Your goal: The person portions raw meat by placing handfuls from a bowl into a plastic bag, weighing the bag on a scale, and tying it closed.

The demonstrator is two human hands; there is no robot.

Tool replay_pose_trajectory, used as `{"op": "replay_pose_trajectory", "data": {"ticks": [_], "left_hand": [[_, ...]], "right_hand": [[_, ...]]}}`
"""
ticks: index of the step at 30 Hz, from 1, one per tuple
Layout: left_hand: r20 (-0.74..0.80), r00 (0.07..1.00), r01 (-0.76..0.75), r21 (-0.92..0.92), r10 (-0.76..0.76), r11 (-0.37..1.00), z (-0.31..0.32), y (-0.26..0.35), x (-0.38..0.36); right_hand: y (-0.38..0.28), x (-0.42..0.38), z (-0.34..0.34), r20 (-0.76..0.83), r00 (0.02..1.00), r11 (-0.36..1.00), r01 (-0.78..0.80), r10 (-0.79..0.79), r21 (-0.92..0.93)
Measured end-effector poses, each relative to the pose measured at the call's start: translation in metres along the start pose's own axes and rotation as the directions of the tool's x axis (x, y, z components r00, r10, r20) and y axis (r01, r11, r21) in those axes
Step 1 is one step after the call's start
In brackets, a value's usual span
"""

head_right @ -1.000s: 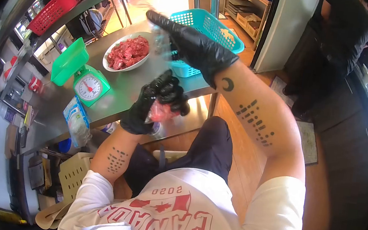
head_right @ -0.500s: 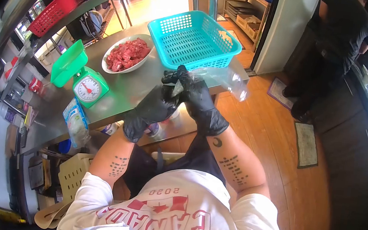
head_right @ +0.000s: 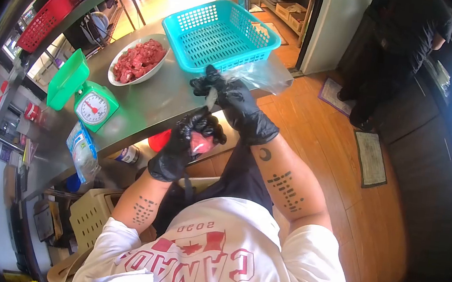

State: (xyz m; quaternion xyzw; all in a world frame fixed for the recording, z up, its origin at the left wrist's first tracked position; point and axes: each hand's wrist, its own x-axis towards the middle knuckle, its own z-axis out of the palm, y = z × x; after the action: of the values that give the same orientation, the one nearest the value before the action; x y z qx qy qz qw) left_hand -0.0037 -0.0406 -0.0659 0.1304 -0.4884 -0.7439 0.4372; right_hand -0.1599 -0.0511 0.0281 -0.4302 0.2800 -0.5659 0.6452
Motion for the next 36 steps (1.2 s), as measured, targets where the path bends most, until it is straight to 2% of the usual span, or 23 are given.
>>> {"op": "replay_pose_trajectory", "data": {"ticks": [3,7,8,9,11,13,14,17,19,20,21,22,23,25,26,27,28,29,30,31,34,35,36], "left_hand": [[-0.091,0.993,-0.085,-0.139,0.073,0.987,0.006,0.012,0.004],[-0.508,0.861,-0.284,-0.456,0.016,0.844,0.043,0.043,0.017],[-0.404,0.881,-0.189,0.177,0.246,0.966,0.038,0.036,0.012],[-0.275,0.844,-0.115,0.746,0.461,0.656,0.034,0.031,0.007],[0.14,0.683,-0.118,0.99,0.717,-0.081,0.029,0.022,0.011],[0.106,0.681,-0.111,0.993,0.724,-0.041,0.023,0.012,0.009],[-0.093,0.751,-0.091,0.966,0.654,0.241,0.02,0.01,0.009],[-0.269,0.765,-0.083,0.86,0.585,0.504,0.018,0.007,0.011],[0.12,0.642,-0.151,0.988,0.757,-0.028,0.025,0.017,0.012],[0.12,0.641,-0.151,0.988,0.758,-0.029,0.024,0.021,0.01],[-0.19,0.786,-0.217,0.807,0.589,0.55,0.02,0.029,0.007],[-0.326,0.912,-0.133,0.336,0.248,0.932,0.016,0.036,0.004],[-0.319,0.915,-0.135,0.338,0.249,0.931,0.014,0.042,0.003],[-0.032,0.991,0.109,-0.359,-0.129,0.927,0.011,0.054,0.004],[-0.066,0.997,0.044,0.176,-0.033,0.983,0.01,0.053,0.004],[-0.099,0.993,0.018,0.664,0.064,0.747,0.009,0.053,0.004],[-0.179,0.982,0.088,0.142,-0.062,0.986,0.007,0.056,0.003],[-0.171,0.964,0.115,-0.429,-0.205,0.896,0.003,0.06,0.001],[-0.005,1.0,0.006,-0.534,-0.011,0.845,0.0,0.07,-0.001],[-0.016,1.0,-0.007,-0.537,-0.002,0.843,-0.006,0.079,-0.005],[-0.456,0.888,-0.315,-0.51,0.06,0.8,-0.018,0.108,-0.018],[-0.381,0.915,-0.334,-0.519,0.137,0.787,-0.028,0.115,-0.026],[-0.434,0.886,-0.386,-0.498,0.162,0.776,-0.037,0.118,-0.035]], "right_hand": [[-0.003,-0.009,0.005,0.228,0.973,0.977,0.025,0.024,-0.211],[0.048,-0.029,0.019,0.036,0.995,0.955,0.098,-0.092,-0.281],[0.07,-0.03,0.023,-0.03,0.989,0.965,0.135,-0.145,-0.223],[0.069,-0.037,0.032,-0.056,0.966,0.937,0.228,-0.251,-0.263],[0.073,-0.044,0.037,-0.058,0.95,0.928,0.286,-0.308,-0.238],[0.077,-0.044,0.04,-0.058,0.927,0.912,0.35,-0.37,-0.215],[0.082,-0.043,0.04,-0.062,0.909,0.899,0.396,-0.413,-0.185],[0.091,-0.039,0.038,-0.086,0.873,0.854,0.442,-0.479,-0.275],[0.093,-0.038,0.034,-0.012,0.822,0.697,0.475,-0.569,-0.537],[0.085,-0.038,0.035,-0.01,0.822,0.697,0.476,-0.569,-0.536],[0.069,-0.038,0.036,-0.022,0.946,0.885,0.296,-0.325,-0.36],[0.057,-0.038,0.032,0.016,0.998,0.983,0.06,-0.058,-0.173],[0.047,-0.033,0.007,0.172,0.981,0.996,-0.083,0.088,-0.038],[0.006,-0.027,0.008,0.267,0.948,0.962,-0.102,0.171,-0.254],[0.004,-0.025,0.005,0.27,0.948,0.961,-0.099,0.17,-0.26],[0.002,-0.019,0.003,0.297,0.935,0.948,-0.102,0.194,-0.3],[0.001,-0.015,0.003,0.323,0.92,0.936,-0.108,0.222,-0.336],[0.003,-0.017,0.005,0.337,0.915,0.934,-0.101,0.223,-0.342],[0.009,-0.026,0.007,0.235,0.963,0.936,-0.045,0.134,-0.348],[0.014,-0.034,0.007,0.123,0.991,0.934,-0.001,0.048,-0.358],[0.016,-0.047,-0.033,0.114,0.97,0.848,-0.128,0.216,-0.513],[0.012,-0.044,-0.035,0.103,0.953,0.795,-0.174,0.284,-0.581],[0.007,-0.037,-0.034,0.077,0.994,0.757,-0.008,0.077,-0.653]]}}
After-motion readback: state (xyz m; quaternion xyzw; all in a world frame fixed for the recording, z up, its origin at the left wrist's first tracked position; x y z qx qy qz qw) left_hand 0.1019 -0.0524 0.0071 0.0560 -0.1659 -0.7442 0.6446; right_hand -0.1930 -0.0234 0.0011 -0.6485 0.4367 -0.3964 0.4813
